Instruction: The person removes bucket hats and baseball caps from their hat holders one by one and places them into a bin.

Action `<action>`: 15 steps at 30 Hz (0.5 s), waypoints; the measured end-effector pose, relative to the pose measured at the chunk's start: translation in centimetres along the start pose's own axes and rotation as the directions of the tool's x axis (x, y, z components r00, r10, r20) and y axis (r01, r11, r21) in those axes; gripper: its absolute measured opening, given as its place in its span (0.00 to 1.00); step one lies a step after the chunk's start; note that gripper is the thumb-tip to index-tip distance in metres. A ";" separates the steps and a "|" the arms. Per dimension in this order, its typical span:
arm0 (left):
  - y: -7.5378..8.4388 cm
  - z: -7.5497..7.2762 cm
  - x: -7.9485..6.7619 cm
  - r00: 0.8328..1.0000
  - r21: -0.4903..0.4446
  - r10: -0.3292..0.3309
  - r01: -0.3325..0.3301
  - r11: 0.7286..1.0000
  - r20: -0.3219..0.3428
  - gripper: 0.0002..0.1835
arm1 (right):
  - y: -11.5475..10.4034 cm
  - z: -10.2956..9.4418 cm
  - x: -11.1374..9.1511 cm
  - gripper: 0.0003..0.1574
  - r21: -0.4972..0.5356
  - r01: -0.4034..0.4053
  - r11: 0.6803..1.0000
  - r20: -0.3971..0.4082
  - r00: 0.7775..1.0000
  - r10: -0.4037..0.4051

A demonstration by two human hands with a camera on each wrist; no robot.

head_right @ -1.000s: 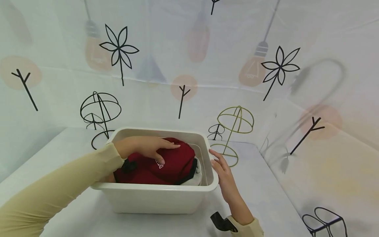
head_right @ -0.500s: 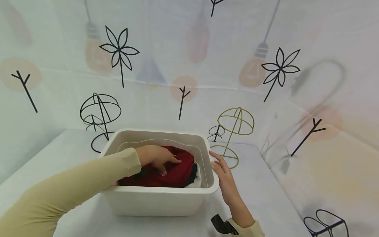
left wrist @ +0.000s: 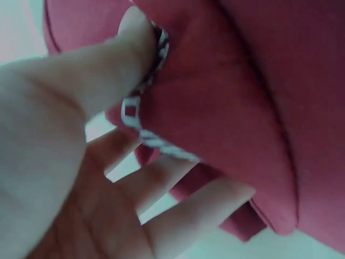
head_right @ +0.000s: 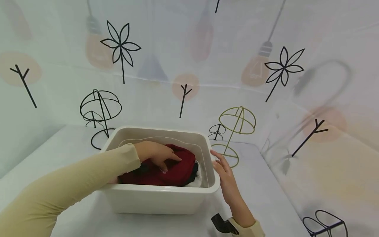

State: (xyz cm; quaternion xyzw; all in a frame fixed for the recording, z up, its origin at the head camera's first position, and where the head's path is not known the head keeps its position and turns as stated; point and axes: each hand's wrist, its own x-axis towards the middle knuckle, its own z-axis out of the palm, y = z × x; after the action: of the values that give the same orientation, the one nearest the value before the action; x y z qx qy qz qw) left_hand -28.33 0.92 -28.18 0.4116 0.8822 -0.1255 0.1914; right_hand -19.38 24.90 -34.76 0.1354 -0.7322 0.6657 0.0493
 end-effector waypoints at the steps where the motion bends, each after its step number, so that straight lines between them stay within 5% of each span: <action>1: -0.3 0.0 -0.3 1.000 -0.023 0.005 -0.005 1.000 -0.010 0.33 | 0.0 0.0 0.0 0.27 -0.001 -0.002 1.000 0.001 1.000 0.002; 8: -1.3 0.4 -2.8 0.988 -0.185 0.004 -0.033 0.982 -0.154 0.28 | 0.2 0.1 -0.1 0.27 -0.012 -0.006 1.000 -0.010 1.000 0.006; 15: -2.1 0.6 -5.6 0.939 -0.258 -0.048 -0.044 0.965 -0.339 0.23 | 0.2 0.0 0.0 0.27 -0.008 -0.002 1.000 -0.002 1.000 0.002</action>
State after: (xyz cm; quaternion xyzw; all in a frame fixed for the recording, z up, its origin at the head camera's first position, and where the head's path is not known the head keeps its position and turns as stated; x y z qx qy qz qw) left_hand -26.48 -4.44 -26.13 0.3972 0.9112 0.0654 0.0876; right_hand -19.44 24.93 -34.97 0.1336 -0.7348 0.6631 0.0499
